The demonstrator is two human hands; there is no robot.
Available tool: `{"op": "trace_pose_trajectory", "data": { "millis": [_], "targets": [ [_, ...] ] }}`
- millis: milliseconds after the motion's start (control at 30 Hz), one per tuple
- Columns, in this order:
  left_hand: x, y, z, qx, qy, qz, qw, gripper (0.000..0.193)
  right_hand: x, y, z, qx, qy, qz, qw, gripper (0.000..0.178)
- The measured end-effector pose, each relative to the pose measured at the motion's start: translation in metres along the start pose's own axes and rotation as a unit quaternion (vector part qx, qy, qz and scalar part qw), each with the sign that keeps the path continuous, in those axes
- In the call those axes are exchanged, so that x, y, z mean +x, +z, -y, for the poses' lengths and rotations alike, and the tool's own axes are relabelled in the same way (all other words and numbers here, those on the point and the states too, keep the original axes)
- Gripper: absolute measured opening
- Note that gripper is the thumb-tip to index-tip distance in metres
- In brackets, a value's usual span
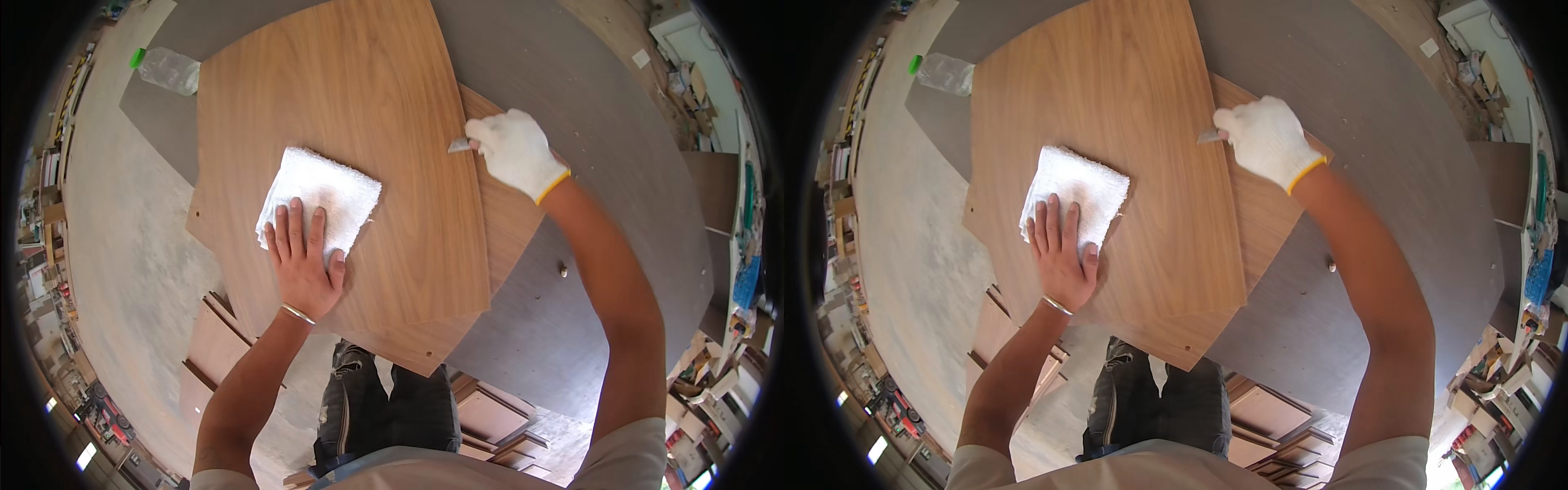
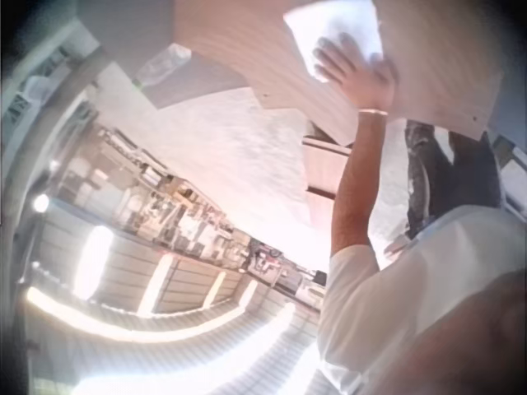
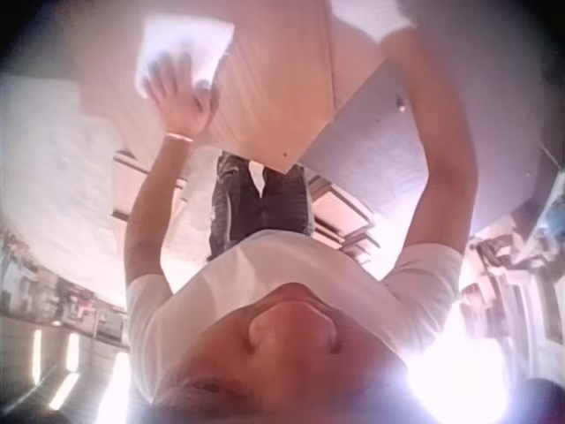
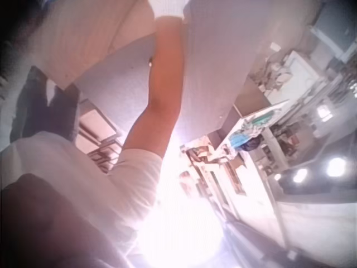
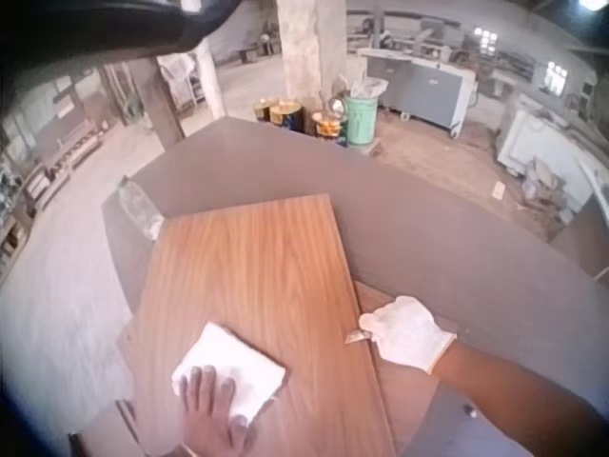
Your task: The person wipes the surface of wooden panels with a white cloth, occasionally using a small metal tool to scrape edges. They handle multiple panels one at a time, flipping them over and moving them aside after cleaning.
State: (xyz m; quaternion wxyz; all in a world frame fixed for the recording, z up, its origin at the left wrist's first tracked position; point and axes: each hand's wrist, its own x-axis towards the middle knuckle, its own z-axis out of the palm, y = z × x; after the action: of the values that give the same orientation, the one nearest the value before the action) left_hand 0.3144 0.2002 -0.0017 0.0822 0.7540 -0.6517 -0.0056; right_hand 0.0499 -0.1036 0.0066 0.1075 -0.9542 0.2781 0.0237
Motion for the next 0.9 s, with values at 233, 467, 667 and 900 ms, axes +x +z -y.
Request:
{"op": "trace_pose_trajectory", "data": {
  "millis": [233, 467, 667, 900],
  "targets": [
    [-0.004, -0.002, -0.001, 0.014, -0.01, 0.011, 1.0, 0.063, -0.048, 0.008, 0.031, 0.014, -0.015, 0.038, 0.999, 0.004],
    [0.001, 0.0, -0.002, 0.004, 0.002, -0.004, 1.0, 0.063, 0.026, -0.001, -0.004, 0.007, 0.078, -0.042, 0.996, 0.014],
    [-0.005, 0.0, 0.002, 0.004, -0.01, -0.013, 1.0, 0.062, 0.018, 0.004, 0.005, -0.017, 0.058, -0.011, 0.998, 0.011],
    [-0.006, 0.003, -0.001, 0.005, -0.018, -0.023, 1.0, 0.062, -0.068, 0.014, 0.043, 0.004, -0.017, -0.041, 0.999, 0.006]
  ]
}}
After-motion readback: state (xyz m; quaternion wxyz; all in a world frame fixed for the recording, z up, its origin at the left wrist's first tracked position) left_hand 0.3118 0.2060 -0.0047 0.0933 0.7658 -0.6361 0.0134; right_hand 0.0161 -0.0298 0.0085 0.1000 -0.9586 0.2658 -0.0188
